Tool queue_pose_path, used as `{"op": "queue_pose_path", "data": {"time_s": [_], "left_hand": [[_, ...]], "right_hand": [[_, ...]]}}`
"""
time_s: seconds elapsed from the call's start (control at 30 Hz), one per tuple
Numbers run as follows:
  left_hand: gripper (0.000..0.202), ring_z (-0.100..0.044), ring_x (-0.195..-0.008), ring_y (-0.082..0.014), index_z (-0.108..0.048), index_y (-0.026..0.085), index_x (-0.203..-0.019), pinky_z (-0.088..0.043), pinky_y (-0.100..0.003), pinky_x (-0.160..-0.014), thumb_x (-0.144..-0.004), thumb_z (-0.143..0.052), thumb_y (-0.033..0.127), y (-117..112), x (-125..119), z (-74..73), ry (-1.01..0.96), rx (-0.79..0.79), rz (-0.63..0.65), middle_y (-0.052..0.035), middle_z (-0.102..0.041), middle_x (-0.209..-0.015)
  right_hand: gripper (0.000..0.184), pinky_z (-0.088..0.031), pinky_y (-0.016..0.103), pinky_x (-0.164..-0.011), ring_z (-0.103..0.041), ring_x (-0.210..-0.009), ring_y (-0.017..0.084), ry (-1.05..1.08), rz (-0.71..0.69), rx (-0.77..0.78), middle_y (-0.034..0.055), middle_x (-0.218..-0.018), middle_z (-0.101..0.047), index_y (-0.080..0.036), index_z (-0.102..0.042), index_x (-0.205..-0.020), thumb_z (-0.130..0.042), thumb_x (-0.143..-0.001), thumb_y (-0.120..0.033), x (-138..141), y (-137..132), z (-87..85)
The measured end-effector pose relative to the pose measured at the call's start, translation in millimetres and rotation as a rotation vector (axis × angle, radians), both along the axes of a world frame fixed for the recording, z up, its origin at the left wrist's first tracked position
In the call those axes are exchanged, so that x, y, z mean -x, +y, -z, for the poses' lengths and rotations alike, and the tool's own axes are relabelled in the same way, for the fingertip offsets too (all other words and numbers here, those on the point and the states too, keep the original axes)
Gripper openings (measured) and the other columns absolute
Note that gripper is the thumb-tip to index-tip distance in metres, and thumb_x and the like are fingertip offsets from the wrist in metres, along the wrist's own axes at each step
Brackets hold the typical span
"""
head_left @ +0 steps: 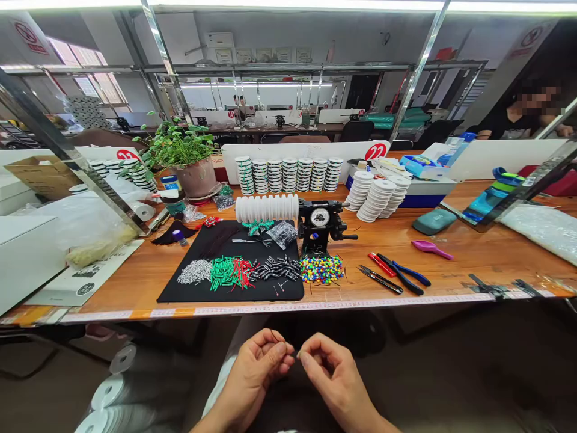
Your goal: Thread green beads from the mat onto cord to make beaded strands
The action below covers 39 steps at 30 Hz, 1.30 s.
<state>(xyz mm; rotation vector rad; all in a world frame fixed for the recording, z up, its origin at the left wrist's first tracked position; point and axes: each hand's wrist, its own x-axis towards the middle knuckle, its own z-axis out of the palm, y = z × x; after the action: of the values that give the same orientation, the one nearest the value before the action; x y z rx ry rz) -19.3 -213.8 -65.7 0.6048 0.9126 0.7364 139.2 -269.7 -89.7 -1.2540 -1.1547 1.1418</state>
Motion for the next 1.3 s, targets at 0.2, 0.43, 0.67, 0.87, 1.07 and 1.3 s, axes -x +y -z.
{"op": "queue_pose_path", "data": {"time_s": [0.2, 0.43, 0.67, 0.87, 1.07, 1.3], "left_hand": [[0.038, -0.069, -0.072, -0.0135, -0.071, 0.015, -0.074, -0.056, -0.020, -0.067, -0.056, -0.097, 0.037, -2, -6, 2.6, 0.059, -0.057, -0.011, -0.0027, -0.074, -0.079], [0.042, -0.070, -0.070, -0.0134, -0.069, 0.017, -0.076, -0.056, -0.021, -0.069, -0.052, -0.099, 0.036, -2, -6, 4.6, 0.058, -0.022, -0.028, -0.0020, -0.075, -0.076], [0.046, -0.070, -0.069, -0.0136, -0.068, 0.017, -0.079, -0.056, -0.020, -0.067, -0.052, -0.098, 0.038, -2, -7, 7.9, 0.055, -0.051, -0.039, -0.0020, -0.075, -0.073], [0.045, -0.070, -0.068, -0.0134, -0.067, 0.017, -0.079, -0.056, -0.020, -0.066, -0.053, -0.098, 0.038, -1, -5, 10.6, 0.062, -0.069, -0.034, -0.0018, -0.074, -0.072], [0.048, -0.070, -0.068, -0.0139, -0.066, 0.017, -0.079, -0.055, -0.021, -0.065, -0.051, -0.098, 0.040, -2, -6, 10.0, 0.082, -0.075, -0.032, -0.0014, -0.074, -0.071], [0.046, -0.066, -0.068, -0.0123, -0.066, 0.016, -0.081, -0.054, -0.021, -0.066, -0.057, -0.096, 0.042, -1, -6, 9.0, 0.097, -0.124, 0.002, -0.0001, -0.071, -0.070]], "right_hand": [[0.028, -0.024, 0.024, -0.049, -0.029, -0.053, 0.011, -0.063, 0.028, 0.005, -0.0063, -0.058, -0.033, -0.020, -0.049, -0.070, -0.058, -0.089, -0.038, 5, -1, 1.9], [0.027, -0.025, 0.022, -0.046, -0.028, -0.051, 0.010, -0.099, 0.034, 0.018, -0.0072, -0.056, -0.032, -0.021, -0.047, -0.065, -0.062, -0.083, -0.034, 5, 0, -4.2], [0.022, -0.027, 0.023, -0.048, -0.033, -0.053, 0.012, -0.122, 0.042, 0.007, -0.0065, -0.056, -0.034, -0.021, -0.049, -0.066, -0.059, -0.083, -0.029, 6, 0, -0.5], [0.021, -0.028, 0.025, -0.053, -0.032, -0.053, 0.011, -0.163, 0.031, 0.002, -0.0071, -0.056, -0.034, -0.021, -0.048, -0.067, -0.056, -0.084, -0.028, 6, -1, 2.7], [0.020, -0.027, 0.025, -0.053, -0.031, -0.053, 0.011, -0.164, 0.029, 0.010, -0.0076, -0.056, -0.034, -0.021, -0.048, -0.068, -0.056, -0.085, -0.028, 6, -1, 4.5], [0.019, -0.023, 0.024, -0.049, -0.029, -0.052, 0.011, -0.178, 0.013, 0.044, -0.0083, -0.055, -0.031, -0.021, -0.048, -0.069, -0.053, -0.084, -0.031, 6, 2, 3.4]]}}
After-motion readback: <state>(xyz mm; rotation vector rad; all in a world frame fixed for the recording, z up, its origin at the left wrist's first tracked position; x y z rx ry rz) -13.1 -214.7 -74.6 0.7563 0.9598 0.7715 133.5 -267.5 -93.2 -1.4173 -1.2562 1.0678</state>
